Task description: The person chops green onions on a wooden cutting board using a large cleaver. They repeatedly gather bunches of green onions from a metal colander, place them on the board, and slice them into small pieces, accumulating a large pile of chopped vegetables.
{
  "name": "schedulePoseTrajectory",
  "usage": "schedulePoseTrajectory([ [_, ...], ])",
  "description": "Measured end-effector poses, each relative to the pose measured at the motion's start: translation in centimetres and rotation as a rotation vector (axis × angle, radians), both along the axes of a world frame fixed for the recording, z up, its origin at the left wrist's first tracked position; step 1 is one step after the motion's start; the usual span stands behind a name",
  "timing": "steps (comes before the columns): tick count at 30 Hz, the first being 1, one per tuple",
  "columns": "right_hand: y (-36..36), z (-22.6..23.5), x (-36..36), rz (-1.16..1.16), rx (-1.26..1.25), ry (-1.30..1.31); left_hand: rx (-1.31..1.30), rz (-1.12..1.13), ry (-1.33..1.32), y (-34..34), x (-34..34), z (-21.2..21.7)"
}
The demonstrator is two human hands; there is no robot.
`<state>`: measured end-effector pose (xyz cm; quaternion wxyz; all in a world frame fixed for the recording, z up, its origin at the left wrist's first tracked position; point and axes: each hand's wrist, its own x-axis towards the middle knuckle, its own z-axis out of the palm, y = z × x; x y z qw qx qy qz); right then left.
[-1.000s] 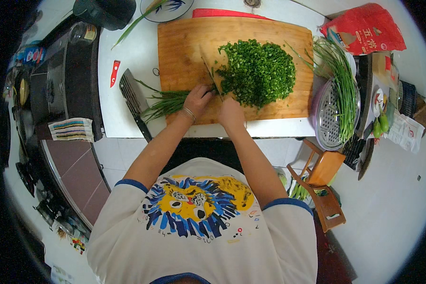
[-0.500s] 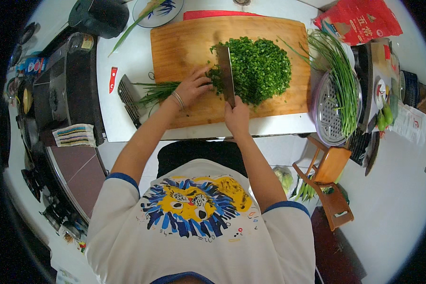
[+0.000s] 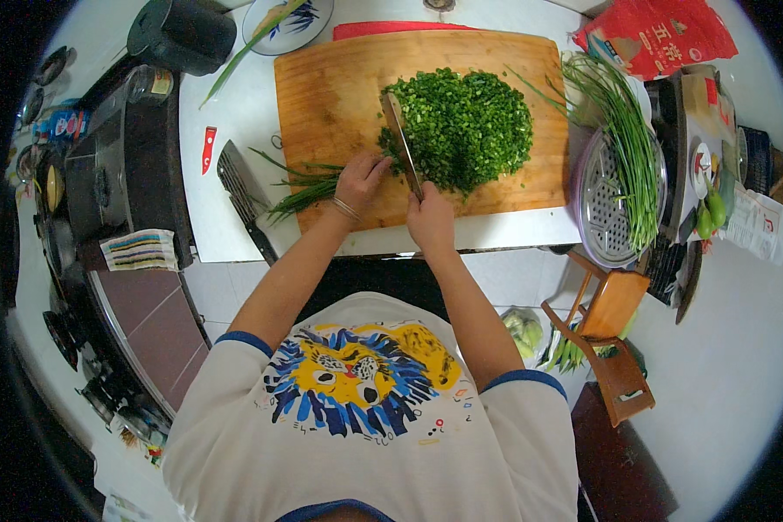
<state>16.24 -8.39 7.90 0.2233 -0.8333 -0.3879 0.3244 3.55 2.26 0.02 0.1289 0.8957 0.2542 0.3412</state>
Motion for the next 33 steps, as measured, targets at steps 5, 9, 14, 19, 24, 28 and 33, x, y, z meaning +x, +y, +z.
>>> schedulePoseTrajectory([
  [5, 0.5, 0.2, -0.2, 0.057, -0.056, -0.042, 0.011, 0.015, 0.003, 0.0, 0.0, 0.5],
  [9, 1.1, 0.6, -0.5, 0.103, -0.167, -0.089, -0.003, 0.004, 0.036, 0.0, -0.3, -0.1],
  [14, 2.1, 0.0, -0.5, 0.187, -0.324, -0.129, -0.048, -0.029, 0.055, -0.3, -0.6, -0.2],
  [19, 4.7, -0.5, -0.5, 0.207, -0.336, -0.144, -0.148, -0.050, 0.045, -0.5, -0.9, 0.5],
  [24, 6.9, -0.7, -0.1, 0.143, -0.301, -0.106, -0.055, -0.061, 0.085, -0.4, -1.3, 1.7],
  [28, 5.1, -1.3, 3.1, 0.088, -0.218, -0.120, -0.043, -0.044, 0.067, -0.6, -0.8, 0.3],
  [33, 3.5, 0.1, 3.4, 0.133, -0.199, -0.151, -0.096, -0.021, 0.033, -0.8, 1.2, -0.1],
])
